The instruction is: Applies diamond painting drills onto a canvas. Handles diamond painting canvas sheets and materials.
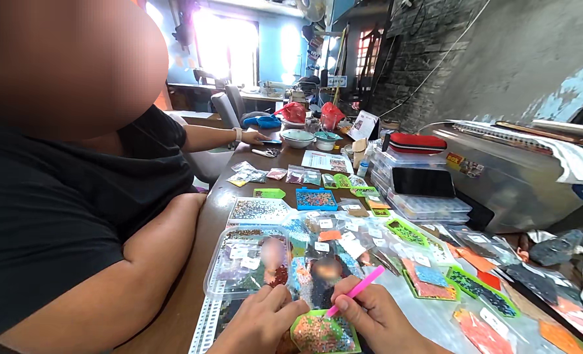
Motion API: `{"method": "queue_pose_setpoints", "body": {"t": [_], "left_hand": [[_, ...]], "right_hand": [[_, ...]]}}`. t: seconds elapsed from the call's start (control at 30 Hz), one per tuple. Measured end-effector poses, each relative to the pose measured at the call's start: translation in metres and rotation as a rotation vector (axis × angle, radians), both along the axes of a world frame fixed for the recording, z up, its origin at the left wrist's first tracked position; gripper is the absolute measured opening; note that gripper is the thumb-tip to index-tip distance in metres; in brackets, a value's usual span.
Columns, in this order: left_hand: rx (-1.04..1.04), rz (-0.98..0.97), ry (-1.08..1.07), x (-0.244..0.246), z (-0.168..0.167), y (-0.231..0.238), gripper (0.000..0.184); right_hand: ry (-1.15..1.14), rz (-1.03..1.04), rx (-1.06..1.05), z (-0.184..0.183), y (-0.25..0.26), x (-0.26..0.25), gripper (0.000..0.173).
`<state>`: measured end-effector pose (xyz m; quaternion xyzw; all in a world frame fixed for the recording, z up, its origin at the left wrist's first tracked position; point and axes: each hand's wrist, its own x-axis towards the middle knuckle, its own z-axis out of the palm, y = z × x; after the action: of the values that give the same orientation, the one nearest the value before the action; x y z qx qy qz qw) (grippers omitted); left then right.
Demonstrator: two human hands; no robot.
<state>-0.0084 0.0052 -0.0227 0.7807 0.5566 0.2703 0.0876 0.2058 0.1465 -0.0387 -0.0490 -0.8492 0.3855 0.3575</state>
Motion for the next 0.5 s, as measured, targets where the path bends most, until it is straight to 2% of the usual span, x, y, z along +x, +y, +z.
{"method": "queue_pose_setpoints", "body": {"t": [0.2,0.4,0.5], "left_hand": [[-0.036,0.008,-0.006,0.001,0.004,-0.001,0.045],[-0.180,0.036,-0.007,0.003,0.016,-0.002,0.047],[-0.190,0.035,-0.026,0.003,0.016,-0.003,0.048]], "right_hand": [[0.039,-0.023,-0.097,0.003,0.003,0.004,0.034],[0.091,-0.206,-0.316,0.007,0.016,0.021,0.023],[0.033,-0.329,-0.390,0.009,0.019,0.025,0.022]]}}
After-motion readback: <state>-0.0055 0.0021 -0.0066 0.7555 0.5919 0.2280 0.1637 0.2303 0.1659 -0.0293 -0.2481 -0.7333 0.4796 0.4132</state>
